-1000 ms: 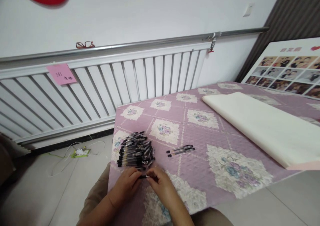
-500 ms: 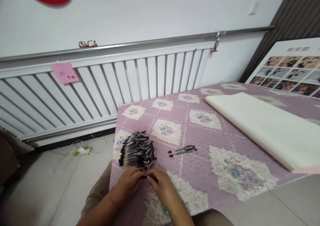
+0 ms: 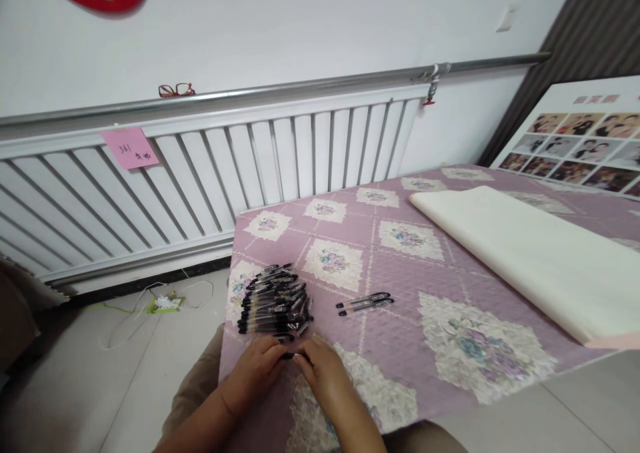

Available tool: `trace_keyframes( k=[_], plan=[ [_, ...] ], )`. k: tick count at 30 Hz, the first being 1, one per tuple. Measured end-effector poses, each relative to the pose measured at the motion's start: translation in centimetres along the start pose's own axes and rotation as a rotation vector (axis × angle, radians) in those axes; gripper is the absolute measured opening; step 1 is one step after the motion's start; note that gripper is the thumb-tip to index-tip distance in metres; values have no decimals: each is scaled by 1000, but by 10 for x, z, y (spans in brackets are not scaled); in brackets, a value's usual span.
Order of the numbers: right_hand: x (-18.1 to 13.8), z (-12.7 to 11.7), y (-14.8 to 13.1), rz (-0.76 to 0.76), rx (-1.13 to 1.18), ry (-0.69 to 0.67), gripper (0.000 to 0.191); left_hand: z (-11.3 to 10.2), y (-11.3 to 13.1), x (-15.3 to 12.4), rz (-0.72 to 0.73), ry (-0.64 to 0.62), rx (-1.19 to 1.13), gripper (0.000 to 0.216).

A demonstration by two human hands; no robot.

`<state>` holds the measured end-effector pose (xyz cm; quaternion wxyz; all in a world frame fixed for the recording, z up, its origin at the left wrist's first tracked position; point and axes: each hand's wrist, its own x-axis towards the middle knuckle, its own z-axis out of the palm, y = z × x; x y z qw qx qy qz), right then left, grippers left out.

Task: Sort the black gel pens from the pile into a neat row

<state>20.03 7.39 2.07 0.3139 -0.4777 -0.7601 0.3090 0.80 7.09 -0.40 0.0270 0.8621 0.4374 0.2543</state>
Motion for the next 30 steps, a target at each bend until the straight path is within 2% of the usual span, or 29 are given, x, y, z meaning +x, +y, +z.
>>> trace_keyframes(
  k=[5, 15, 19, 24, 30],
  plan=[
    [-2, 1, -2, -16, 59, -26, 17, -3, 3, 1, -12, -18, -4, 14],
    [-1, -4, 6, 38, 126, 17, 14, -6, 6, 3, -55, 8, 110, 13],
    [-3, -4, 9, 91, 203, 61, 26, -3, 5, 3, -60, 7, 133, 9],
    [-3, -6, 6, 86, 133, 38, 10, -1, 4, 1, -70, 12, 108, 10],
    [-2, -9, 2, 71, 116, 44, 8, 1, 3, 0, -81, 18, 68, 9]
  ],
)
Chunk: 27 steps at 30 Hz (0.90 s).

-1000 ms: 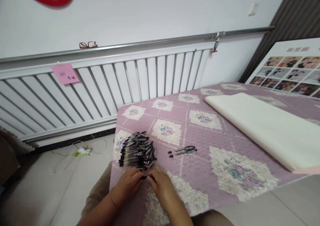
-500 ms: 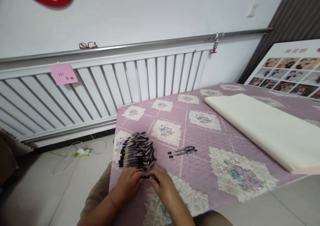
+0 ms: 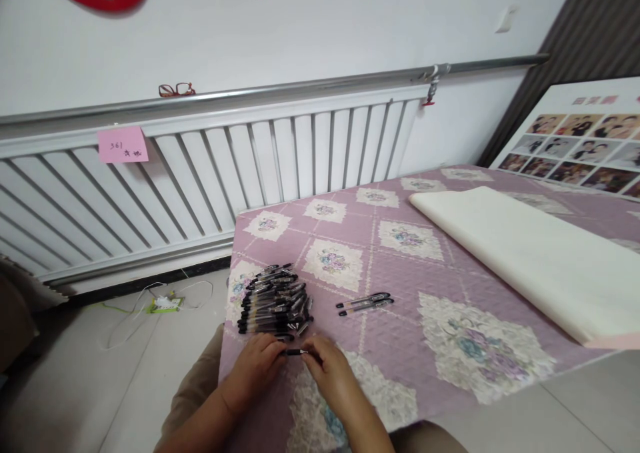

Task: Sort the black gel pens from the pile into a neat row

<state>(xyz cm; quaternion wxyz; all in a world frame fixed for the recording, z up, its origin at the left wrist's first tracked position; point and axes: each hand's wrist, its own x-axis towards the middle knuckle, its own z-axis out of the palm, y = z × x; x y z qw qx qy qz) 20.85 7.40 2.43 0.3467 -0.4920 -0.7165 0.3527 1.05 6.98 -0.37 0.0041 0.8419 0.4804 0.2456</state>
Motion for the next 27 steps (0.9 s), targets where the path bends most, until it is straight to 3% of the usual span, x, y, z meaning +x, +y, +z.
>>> trace_keyframes(
  k=[20, 27],
  plan=[
    [-1, 0, 2, -41, -111, -50, 6, 1, -1, 0, 42, 52, 79, 6],
    [0, -1, -1, -110, -157, -70, 22, -7, 2, 2, 39, 81, 38, 9]
  ],
)
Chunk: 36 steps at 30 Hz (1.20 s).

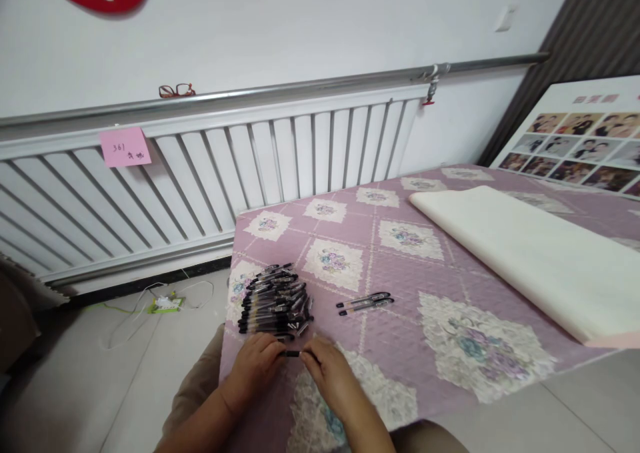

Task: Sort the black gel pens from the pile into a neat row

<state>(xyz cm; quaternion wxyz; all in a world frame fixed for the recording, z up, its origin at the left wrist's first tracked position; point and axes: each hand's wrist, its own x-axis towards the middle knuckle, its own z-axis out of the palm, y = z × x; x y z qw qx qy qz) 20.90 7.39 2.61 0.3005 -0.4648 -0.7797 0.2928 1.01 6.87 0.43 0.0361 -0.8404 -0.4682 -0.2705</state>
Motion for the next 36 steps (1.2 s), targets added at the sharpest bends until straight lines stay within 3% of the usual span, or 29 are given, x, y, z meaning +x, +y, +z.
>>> trace_keyframes(
  k=[3, 7, 11, 15, 18, 22, 25, 32, 36],
  plan=[
    [-1, 2, 2, -6, -34, -5, 28, -1, 0, 0, -4, -8, -4, 8],
    [-3, 3, 3, 26, 21, 25, 10, 0, -1, 0, -8, -10, -4, 8],
    [-3, 3, 3, 26, 48, 35, 5, 0, 0, -1, -11, -15, 2, 7],
    [-1, 2, 2, -6, 38, 13, 20, -1, 0, 0, -19, -19, -12, 5],
    [-1, 3, 2, 13, 49, 25, 7, -2, 1, 0, -16, -15, -20, 5],
    [-1, 3, 2, 34, 48, 40, 4, -1, 1, 0, -17, -7, -13, 5],
    [-1, 1, 1, 16, 38, 21, 15, -1, 1, 0, -10, 7, -13, 5],
    [-2, 2, 1, 25, 55, 38, 7, 0, 1, 0, -17, -8, 10, 8],
    [-1, 1, -2, -1, 52, 28, 15, -1, 0, 0, -11, -15, 8, 8]
  ],
)
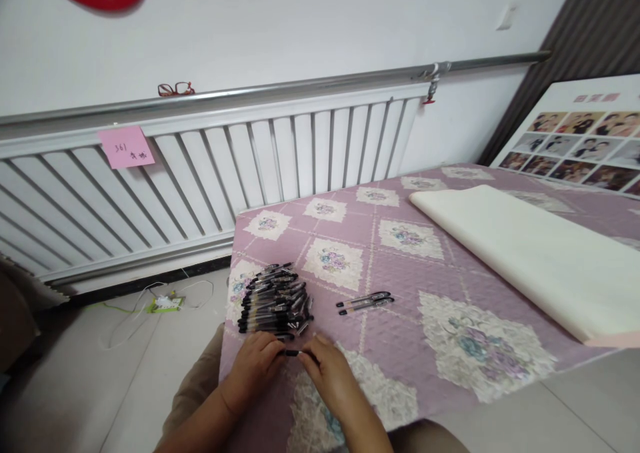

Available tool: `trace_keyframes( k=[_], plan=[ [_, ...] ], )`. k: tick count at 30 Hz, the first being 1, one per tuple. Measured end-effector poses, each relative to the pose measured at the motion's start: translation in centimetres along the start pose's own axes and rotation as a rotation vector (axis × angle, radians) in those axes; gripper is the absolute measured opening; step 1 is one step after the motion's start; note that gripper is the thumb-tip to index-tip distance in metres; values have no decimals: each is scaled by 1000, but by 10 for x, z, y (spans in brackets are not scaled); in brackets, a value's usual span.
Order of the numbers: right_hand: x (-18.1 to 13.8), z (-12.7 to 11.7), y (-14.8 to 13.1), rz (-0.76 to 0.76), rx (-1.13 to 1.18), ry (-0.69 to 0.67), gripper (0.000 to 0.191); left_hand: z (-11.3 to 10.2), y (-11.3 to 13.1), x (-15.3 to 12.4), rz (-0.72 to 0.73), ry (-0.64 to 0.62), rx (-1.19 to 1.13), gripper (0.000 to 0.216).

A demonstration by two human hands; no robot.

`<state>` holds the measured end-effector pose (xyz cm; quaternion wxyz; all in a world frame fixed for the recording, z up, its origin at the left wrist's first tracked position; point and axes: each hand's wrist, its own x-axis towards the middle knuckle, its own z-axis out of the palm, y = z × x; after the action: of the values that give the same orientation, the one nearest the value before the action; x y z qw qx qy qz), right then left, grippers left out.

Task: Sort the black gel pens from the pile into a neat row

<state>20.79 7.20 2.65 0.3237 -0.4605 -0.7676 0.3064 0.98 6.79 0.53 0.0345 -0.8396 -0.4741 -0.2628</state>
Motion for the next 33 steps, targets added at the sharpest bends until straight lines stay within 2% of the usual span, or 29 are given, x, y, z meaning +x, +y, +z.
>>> trace_keyframes(
  k=[5, 8, 14, 22, 26, 29, 33],
  plan=[
    [0, 2, 1, 27, -22, 23, 6, -2, 0, 1, 0, -11, 11, 8],
    [0, 3, 4, 0, -35, 18, 15, -1, 0, 1, -4, -14, 2, 8],
    [-1, 4, 5, 3, -19, 34, 10, 1, -1, 0, 1, -16, 6, 8],
    [0, 2, 1, -4, -54, 18, 20, 1, -1, 0, 11, 0, 2, 11],
    [3, -2, 4, -9, -21, 137, 21, -2, -1, 1, -27, -15, -20, 12],
    [6, 1, 14, -80, -116, 245, 24, -2, -2, 1, -50, -3, -51, 15],
    [11, 12, 23, -168, -303, 208, 37, -2, -4, -1, -62, 12, -90, 18]
  ],
)
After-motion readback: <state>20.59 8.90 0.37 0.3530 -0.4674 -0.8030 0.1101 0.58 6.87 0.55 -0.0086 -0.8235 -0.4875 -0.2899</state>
